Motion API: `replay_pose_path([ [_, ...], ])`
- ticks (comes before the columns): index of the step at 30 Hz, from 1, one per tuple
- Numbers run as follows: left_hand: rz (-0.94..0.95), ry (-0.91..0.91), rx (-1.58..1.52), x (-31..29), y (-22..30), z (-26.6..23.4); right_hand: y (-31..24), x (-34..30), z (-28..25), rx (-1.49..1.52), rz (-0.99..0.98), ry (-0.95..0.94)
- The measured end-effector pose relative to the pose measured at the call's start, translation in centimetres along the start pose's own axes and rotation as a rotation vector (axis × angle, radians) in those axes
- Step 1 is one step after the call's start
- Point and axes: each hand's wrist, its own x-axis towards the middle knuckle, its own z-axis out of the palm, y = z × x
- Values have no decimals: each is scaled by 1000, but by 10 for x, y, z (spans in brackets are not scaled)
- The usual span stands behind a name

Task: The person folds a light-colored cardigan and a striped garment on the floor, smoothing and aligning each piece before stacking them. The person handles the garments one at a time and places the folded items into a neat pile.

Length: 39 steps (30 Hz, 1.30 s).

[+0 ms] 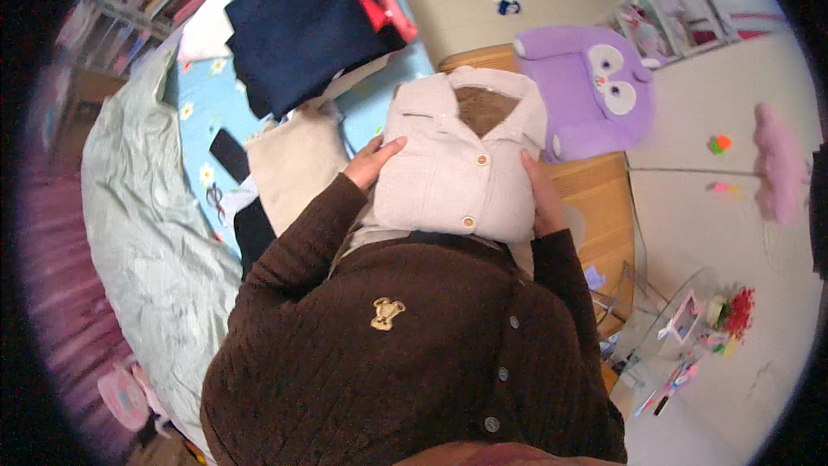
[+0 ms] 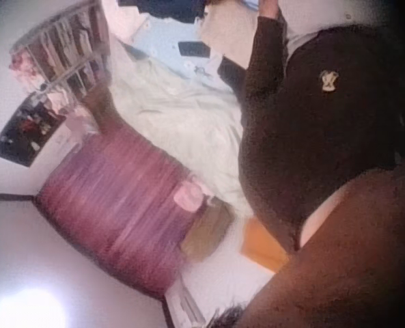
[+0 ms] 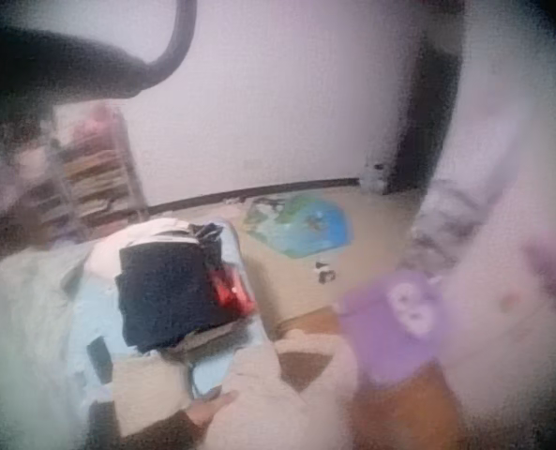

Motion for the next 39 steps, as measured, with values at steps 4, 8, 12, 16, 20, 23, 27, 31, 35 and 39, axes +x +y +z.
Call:
replay_pose_path([
  [4, -3, -261, -24, 30, 10, -16, 2, -5, 5, 241, -21, -139],
  [8, -244, -618, -445, 49, 27, -10, -9, -35, 12, 338, -108, -267],
  [12, -324, -550, -335, 53, 33, 3, -14, -64, 19, 330, -133, -174],
  [16, -349, -500, -286, 48, 28, -3, 3, -70, 20, 350, -85, -169],
  [20, -374, -470, -225, 33, 23, -4, 15, -65, 16, 409, -125, -163],
  [23, -116, -311, -105, 14, 28, 6, 6, -69, 17, 432, -80, -177],
  [27, -90, -504, -175, -9, 48, 25, -17, -77, 18, 389, -180, -172],
  [31, -82, -602, -196, -2, 64, 64, -22, -78, -9, 425, -297, -114],
  [35, -191, -464, 5, 37, 68, 122, -14, -61, -60, 454, -210, -40],
  [39, -370, -525, 31, 84, 50, 168, 2, -51, -105, 388, -137, 144],
])
